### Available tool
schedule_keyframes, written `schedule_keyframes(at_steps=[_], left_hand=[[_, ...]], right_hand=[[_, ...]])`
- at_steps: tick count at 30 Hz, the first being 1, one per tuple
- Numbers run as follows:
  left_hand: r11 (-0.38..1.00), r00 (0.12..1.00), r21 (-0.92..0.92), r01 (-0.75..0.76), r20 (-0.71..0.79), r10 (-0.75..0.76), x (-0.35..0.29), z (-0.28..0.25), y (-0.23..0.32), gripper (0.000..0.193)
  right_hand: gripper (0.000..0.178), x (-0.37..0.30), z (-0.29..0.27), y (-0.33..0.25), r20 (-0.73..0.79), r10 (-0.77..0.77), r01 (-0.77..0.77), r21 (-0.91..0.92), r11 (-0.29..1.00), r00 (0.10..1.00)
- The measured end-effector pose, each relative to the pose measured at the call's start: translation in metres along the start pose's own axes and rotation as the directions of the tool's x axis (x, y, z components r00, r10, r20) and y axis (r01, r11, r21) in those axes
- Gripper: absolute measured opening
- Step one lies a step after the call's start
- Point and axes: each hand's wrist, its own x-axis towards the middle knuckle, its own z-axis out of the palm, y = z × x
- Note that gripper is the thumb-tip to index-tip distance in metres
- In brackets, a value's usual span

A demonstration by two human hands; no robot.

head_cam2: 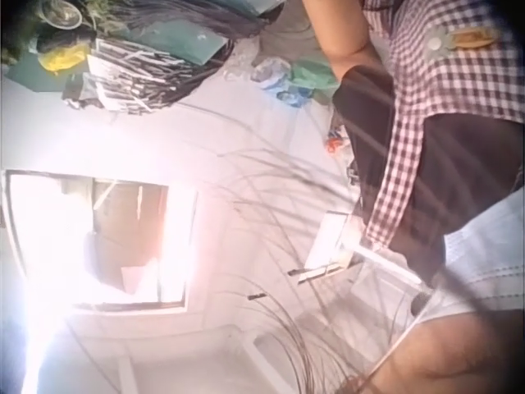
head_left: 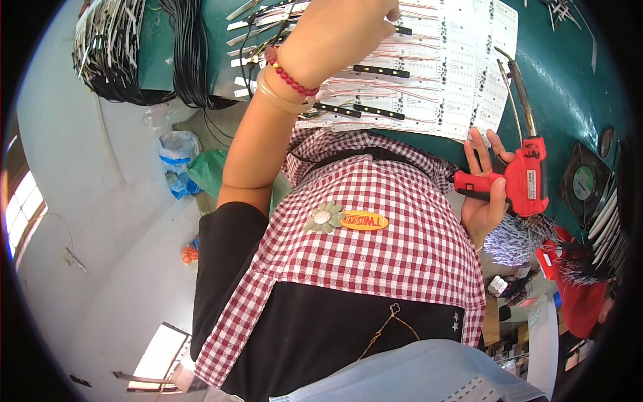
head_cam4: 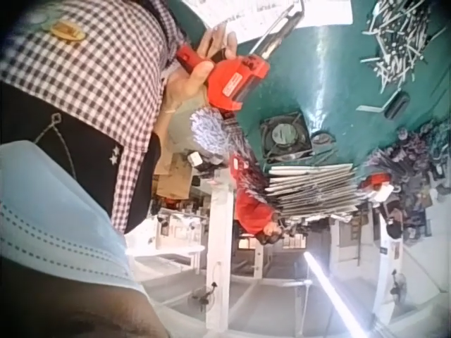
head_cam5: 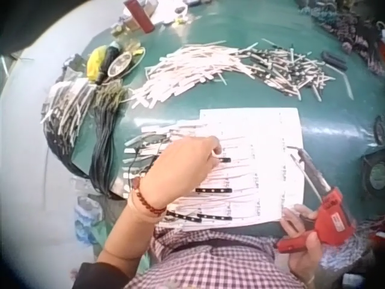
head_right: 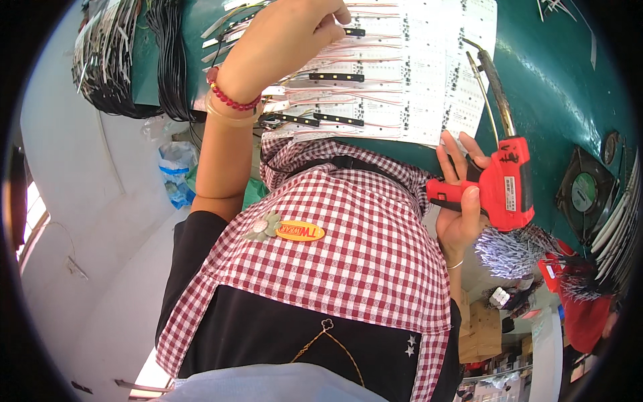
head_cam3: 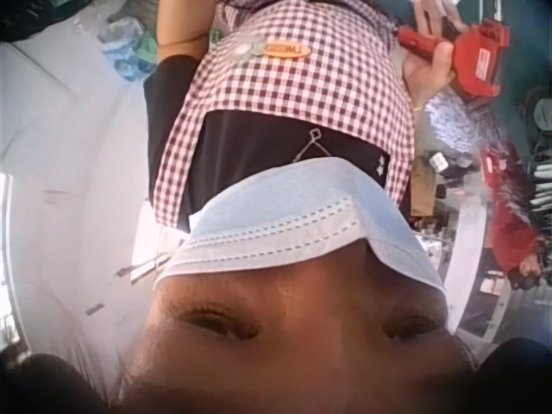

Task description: Soldering wires to LED strips at a production station.

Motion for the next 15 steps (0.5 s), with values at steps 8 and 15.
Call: schedule_keyframes(at_steps=[8, 15], left_hand=[[0.966, 0.937, 0.255, -0.036, -0.326, 0.121, -0.007, 0.030, -0.006, 0.022], [0.977, 0.949, 0.206, -0.056, -0.293, 0.116, -0.002, 0.036, -0.008, 0.039]], right_hand=[[0.039, -0.001, 0.004, -0.004, 0.000, -0.047, 0.047, -0.003, 0.999, 0.999], [0.038, -0.008, 0.006, -0.006, 0.014, -0.021, 0.020, 0.064, 0.998, 1.000]])
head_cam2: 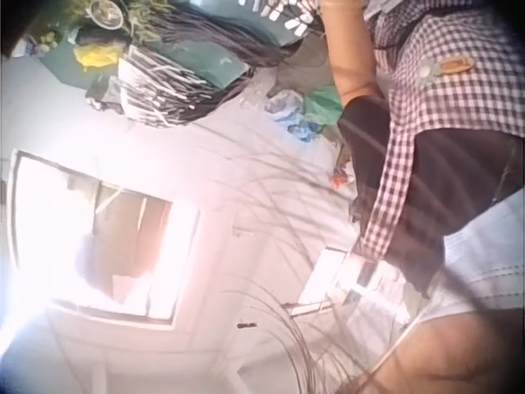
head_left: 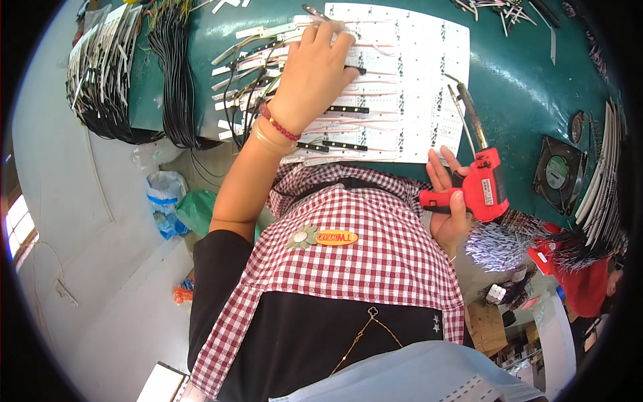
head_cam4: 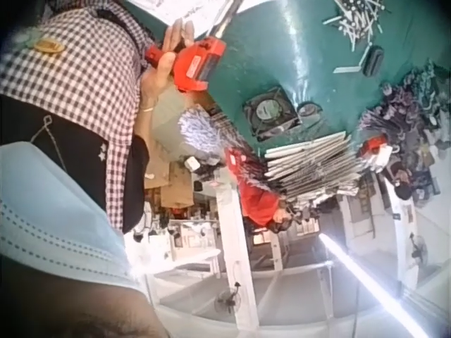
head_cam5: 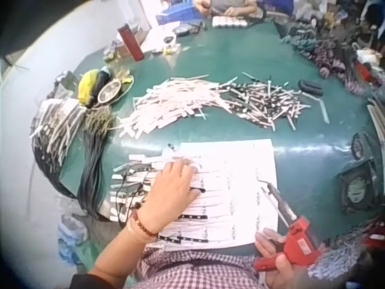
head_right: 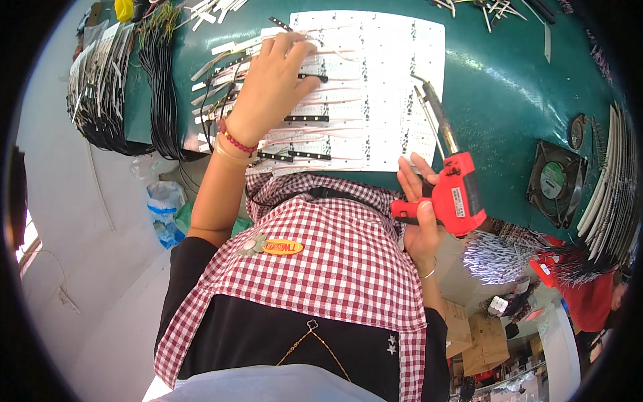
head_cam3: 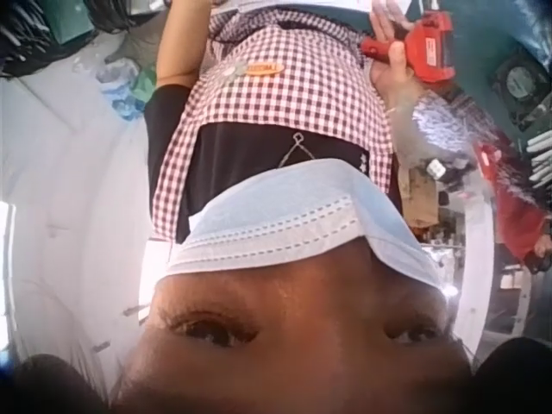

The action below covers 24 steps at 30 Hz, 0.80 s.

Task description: Soldering wires to LED strips at a production station.

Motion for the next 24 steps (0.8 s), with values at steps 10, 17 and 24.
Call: schedule_keyframes(at_steps=[10, 17, 24], left_hand=[[0.993, 0.984, 0.009, -0.117, -0.138, 0.117, 0.011, -0.017, 0.016, 0.031], [0.995, 0.993, 0.027, -0.096, 0.074, 0.094, 0.022, -0.014, 0.014, 0.013], [0.958, 0.969, -0.144, -0.246, 0.001, 0.249, 0.143, 0.015, -0.002, 0.013]], right_hand=[[0.035, -0.007, -0.006, -0.009, -0.042, -0.012, 0.012, 0.020, 1.000, 0.999], [0.038, 0.003, -0.017, -0.034, -0.075, -0.106, 0.101, -0.068, 0.993, 0.992], [0.040, 0.011, -0.021, -0.051, -0.210, -0.196, 0.204, 0.021, 0.979, 0.958]])
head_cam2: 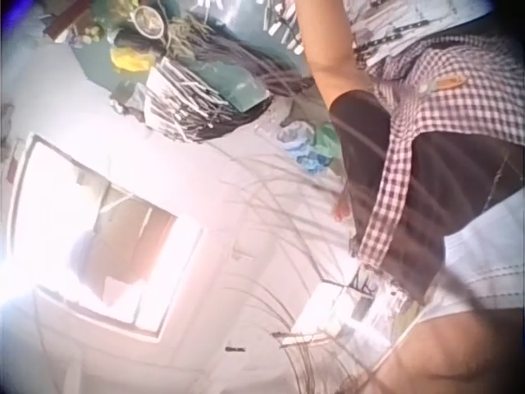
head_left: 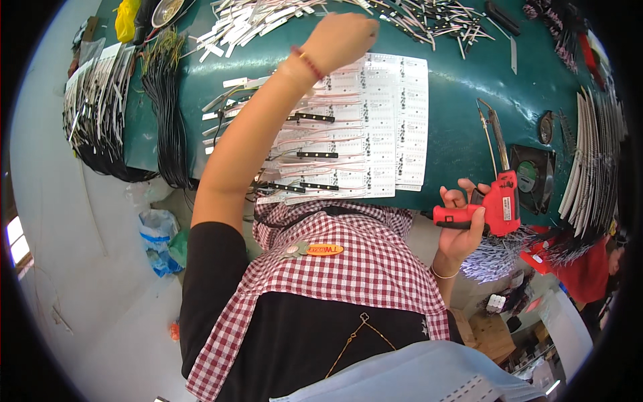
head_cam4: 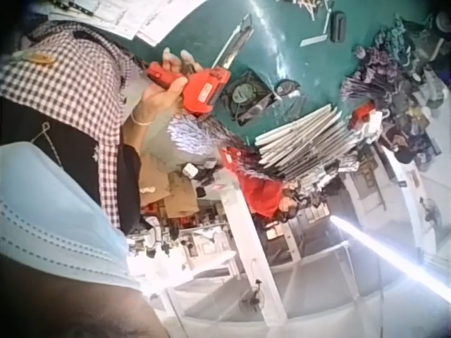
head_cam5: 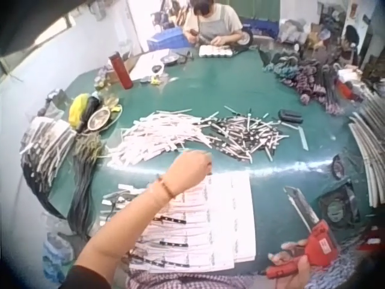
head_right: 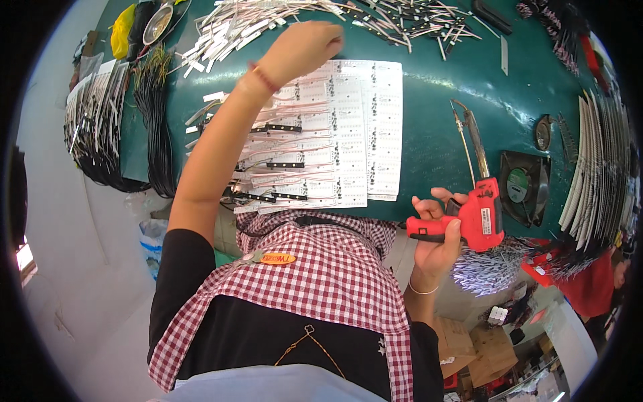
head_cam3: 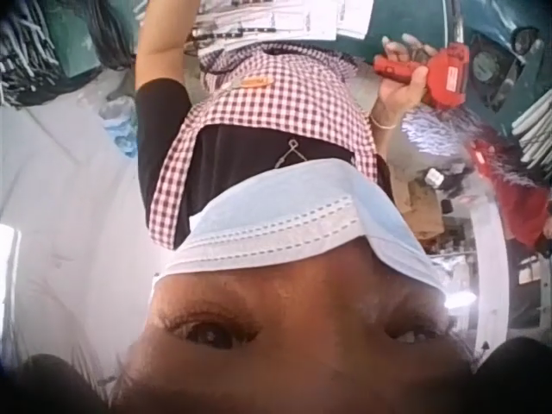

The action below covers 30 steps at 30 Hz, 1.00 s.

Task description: Soldering wires to LED strips at a production station.

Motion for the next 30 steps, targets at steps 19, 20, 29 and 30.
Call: schedule_keyframes(at_steps=[19, 20, 29, 30], left_hand=[[0.968, 0.967, 0.008, -0.250, 0.059, 0.249, 0.091, 0.063, 0.015, 0.013], [0.955, 0.952, 0.018, -0.297, -0.066, 0.298, 0.091, 0.060, 0.015, 0.013], [0.908, 0.986, -0.416, 0.048, 0.166, 0.024, -0.007, -0.017, 0.013, 0.015], [0.905, 0.968, -0.398, 0.149, 0.245, -0.052, -0.022, -0.021, 0.013, 0.014]], right_hand=[[0.035, 0.007, 0.015, -0.014, 0.073, -0.058, 0.056, 0.028, 0.998, 0.996], [0.036, 0.007, 0.016, -0.015, 0.063, -0.080, 0.078, 0.041, 0.996, 0.995], [0.033, 0.018, 0.022, -0.017, 0.133, 0.065, -0.054, -0.085, 0.995, 0.989], [0.033, 0.020, 0.025, -0.015, 0.140, 0.092, -0.079, -0.096, 0.992, 0.986]])
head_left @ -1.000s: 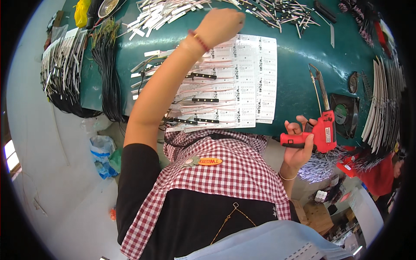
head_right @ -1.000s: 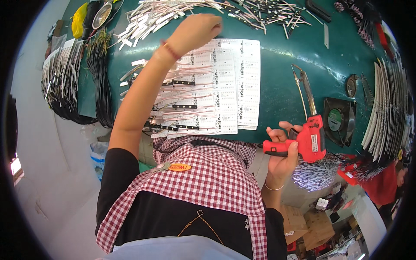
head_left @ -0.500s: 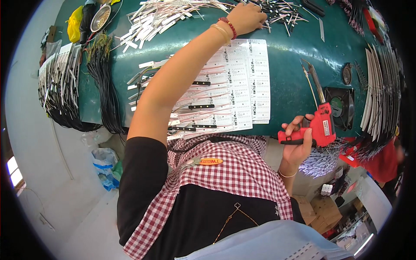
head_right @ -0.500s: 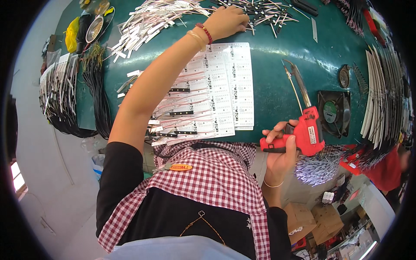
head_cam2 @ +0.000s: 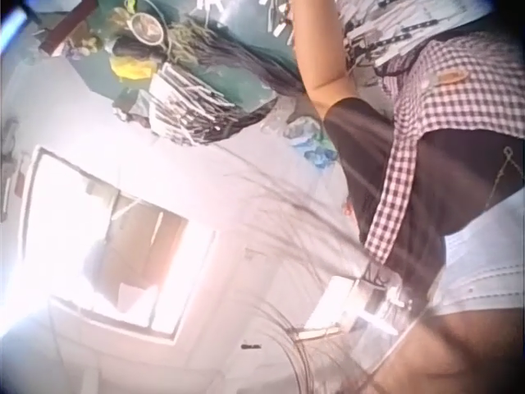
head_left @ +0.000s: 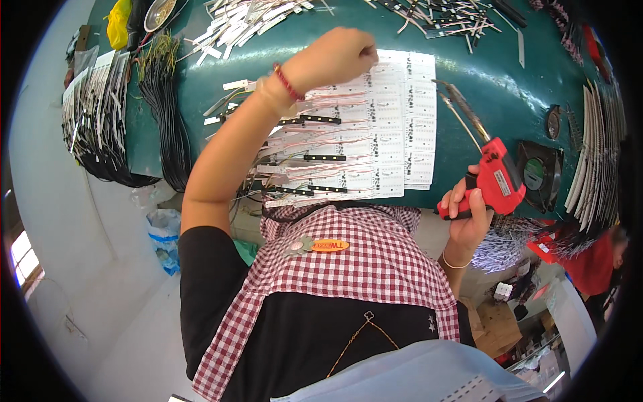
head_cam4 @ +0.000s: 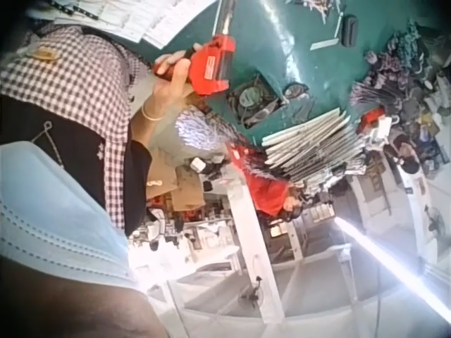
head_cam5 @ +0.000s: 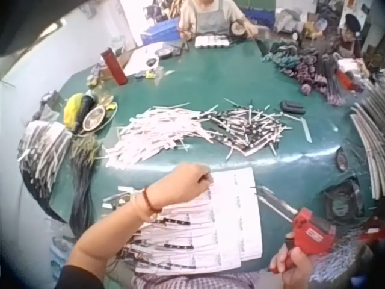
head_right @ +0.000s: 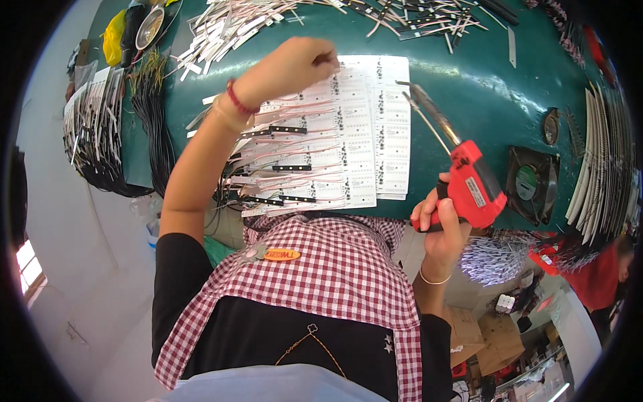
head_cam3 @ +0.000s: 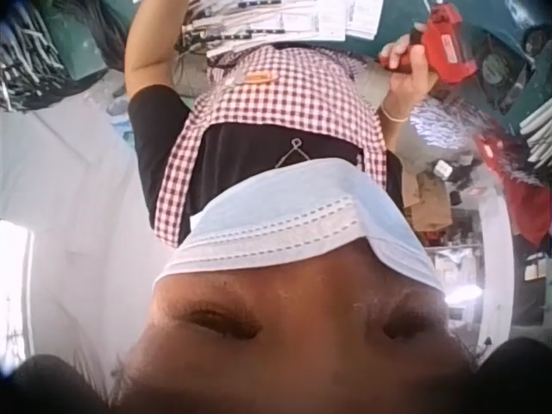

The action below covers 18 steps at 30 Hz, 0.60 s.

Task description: Soldering wires to LED strips at a production station.

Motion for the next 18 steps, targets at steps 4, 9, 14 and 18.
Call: schedule_keyframes(at_steps=[4, 9, 14, 18], left_hand=[[0.975, 0.967, 0.004, 0.221, -0.127, -0.219, -0.041, 0.015, 0.001, 0.017], [0.949, 0.942, 0.077, 0.305, -0.169, -0.289, -0.049, 0.034, 0.001, 0.016], [0.949, 0.935, 0.133, 0.288, -0.251, -0.248, -0.047, 0.038, 0.000, 0.016], [0.946, 0.935, 0.130, 0.296, -0.240, -0.260, -0.045, 0.036, 0.000, 0.016]], right_hand=[[0.033, 0.014, 0.015, 0.007, 0.010, 0.136, -0.135, -0.042, 0.990, 0.991], [0.032, 0.022, 0.028, 0.015, 0.038, 0.211, -0.201, -0.188, 0.961, 0.977], [0.028, 0.020, 0.033, 0.022, 0.024, 0.216, -0.208, -0.191, 0.959, 0.976], [0.028, 0.019, 0.037, 0.025, 0.010, 0.221, -0.205, -0.330, 0.921, 0.975]])
